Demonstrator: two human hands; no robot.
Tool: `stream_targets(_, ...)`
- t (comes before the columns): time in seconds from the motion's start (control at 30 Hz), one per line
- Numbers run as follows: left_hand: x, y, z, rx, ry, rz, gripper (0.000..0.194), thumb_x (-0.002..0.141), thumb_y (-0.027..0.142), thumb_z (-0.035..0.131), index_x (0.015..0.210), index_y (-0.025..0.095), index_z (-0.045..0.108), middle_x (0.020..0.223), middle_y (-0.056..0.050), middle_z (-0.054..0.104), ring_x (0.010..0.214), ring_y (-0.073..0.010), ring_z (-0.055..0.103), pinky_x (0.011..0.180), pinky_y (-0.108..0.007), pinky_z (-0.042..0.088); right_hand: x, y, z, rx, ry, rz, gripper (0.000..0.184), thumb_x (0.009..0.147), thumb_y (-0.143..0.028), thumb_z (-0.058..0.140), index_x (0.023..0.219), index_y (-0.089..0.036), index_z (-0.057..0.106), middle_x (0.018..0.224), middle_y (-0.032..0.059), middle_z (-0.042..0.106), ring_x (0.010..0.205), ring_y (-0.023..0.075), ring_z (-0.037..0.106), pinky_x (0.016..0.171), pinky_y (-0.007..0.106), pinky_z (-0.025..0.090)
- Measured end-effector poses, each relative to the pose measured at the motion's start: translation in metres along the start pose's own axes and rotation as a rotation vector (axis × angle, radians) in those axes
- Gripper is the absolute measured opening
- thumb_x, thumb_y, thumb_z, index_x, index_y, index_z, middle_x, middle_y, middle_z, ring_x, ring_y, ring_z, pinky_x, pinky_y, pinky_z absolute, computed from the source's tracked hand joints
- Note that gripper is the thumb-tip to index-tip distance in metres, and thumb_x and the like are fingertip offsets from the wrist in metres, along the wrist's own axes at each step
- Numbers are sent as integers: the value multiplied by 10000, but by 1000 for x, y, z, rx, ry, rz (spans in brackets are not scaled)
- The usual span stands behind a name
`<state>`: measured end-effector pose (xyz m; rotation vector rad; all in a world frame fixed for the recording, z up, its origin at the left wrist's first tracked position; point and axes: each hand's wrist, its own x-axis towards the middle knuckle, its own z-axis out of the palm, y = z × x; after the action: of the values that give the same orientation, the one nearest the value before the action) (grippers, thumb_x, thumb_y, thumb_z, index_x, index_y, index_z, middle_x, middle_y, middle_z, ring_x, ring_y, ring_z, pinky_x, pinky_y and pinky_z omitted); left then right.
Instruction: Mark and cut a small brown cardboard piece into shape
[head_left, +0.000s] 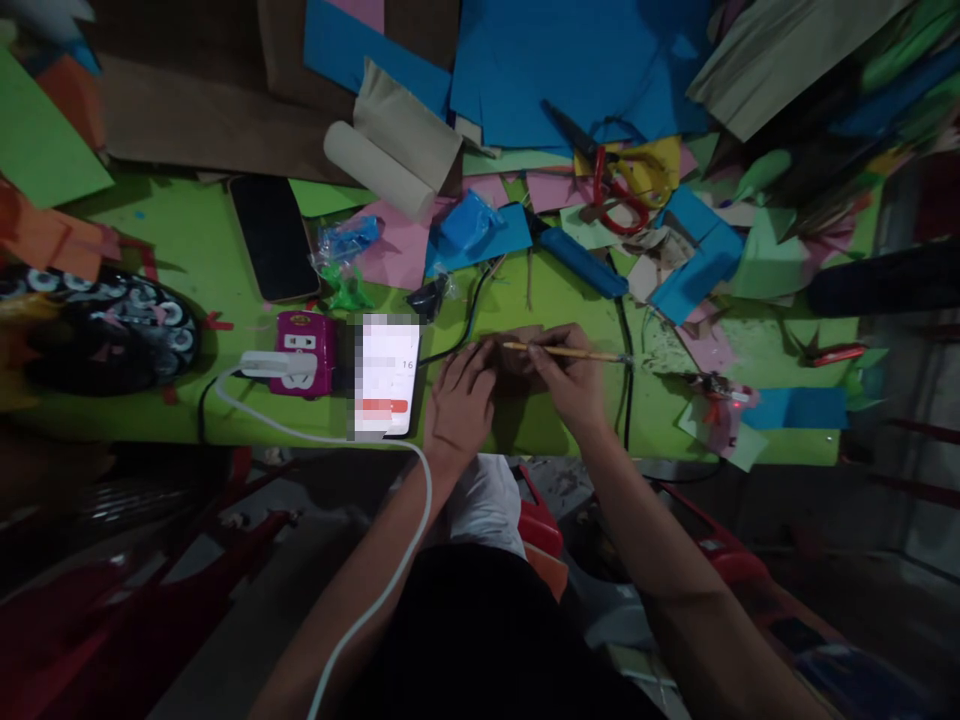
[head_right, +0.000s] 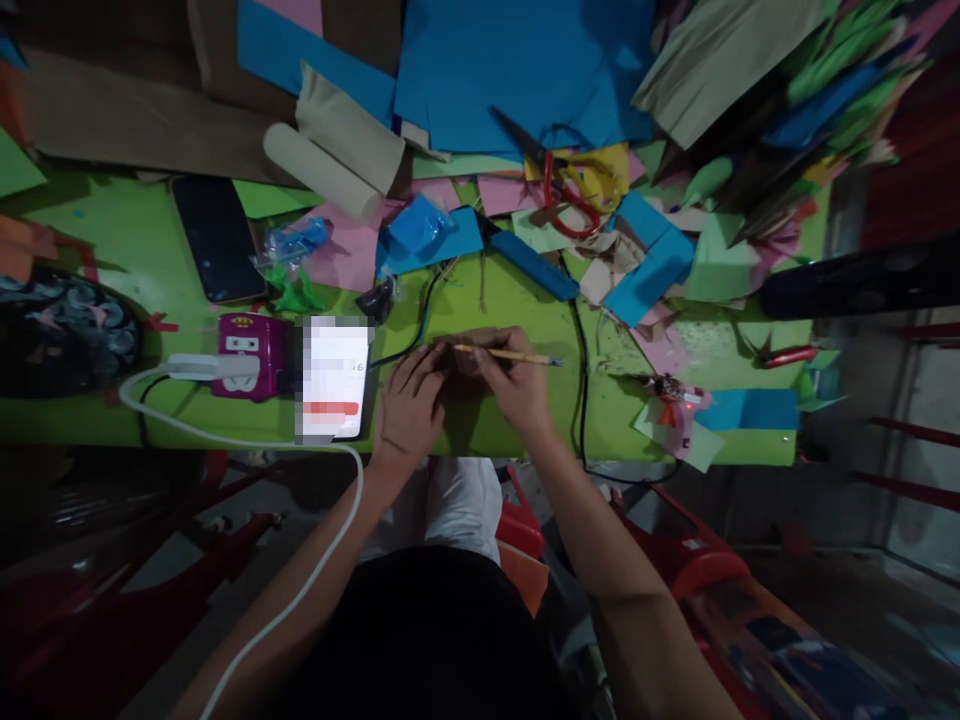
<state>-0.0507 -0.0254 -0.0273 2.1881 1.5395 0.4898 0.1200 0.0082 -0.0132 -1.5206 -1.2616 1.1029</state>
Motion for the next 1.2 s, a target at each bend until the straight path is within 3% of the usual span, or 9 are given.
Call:
stream_targets(0.23, 0, 2, 0, 6, 42, 5, 306, 873, 91, 519, 1135, 226, 603, 1451, -84, 609, 1419, -218, 493, 1181, -474, 413, 7, 6, 6, -39, 30, -46, 157, 907, -377, 660, 937, -239, 590, 876, 5, 689, 745, 150, 646, 692, 295, 530)
stream_targets(0.6, 0, 2, -2, -1, 8, -16, 343, 857, 87, 519, 1156, 229, 605, 1463, -90, 599, 1438, -224, 469, 1192, -492, 398, 9, 5, 8, -104, 25, -40, 121, 900, -343, 639, 897, -242, 571, 796, -14, 661, 701, 153, 623, 651, 286, 492)
stream_targets(0.83, 1, 2, -4, -55, -13, -28, 449, 833, 60, 521, 1252, 208, 585, 1473, -106, 589, 1449, -227, 458, 1203, -477, 380, -9, 1, -3, -211, -54, -2, 89, 853, -302, 626, 830, -247, 560, 719, -26, 615, 635, 166, 564, 599, 295, 418)
stream_targets(1.2, -1, -1, -2, -119, 69, -54, 240, 923, 85, 462, 1058, 200, 624, 1447, -97, 613, 1449, -231, 462, 1163, -474, 449, -36, -4, -12, -224, -115, 25, 77, 811, -286, 606, 774, -245, 552, 682, -20, 604, 619, 160, 555, 581, 280, 421)
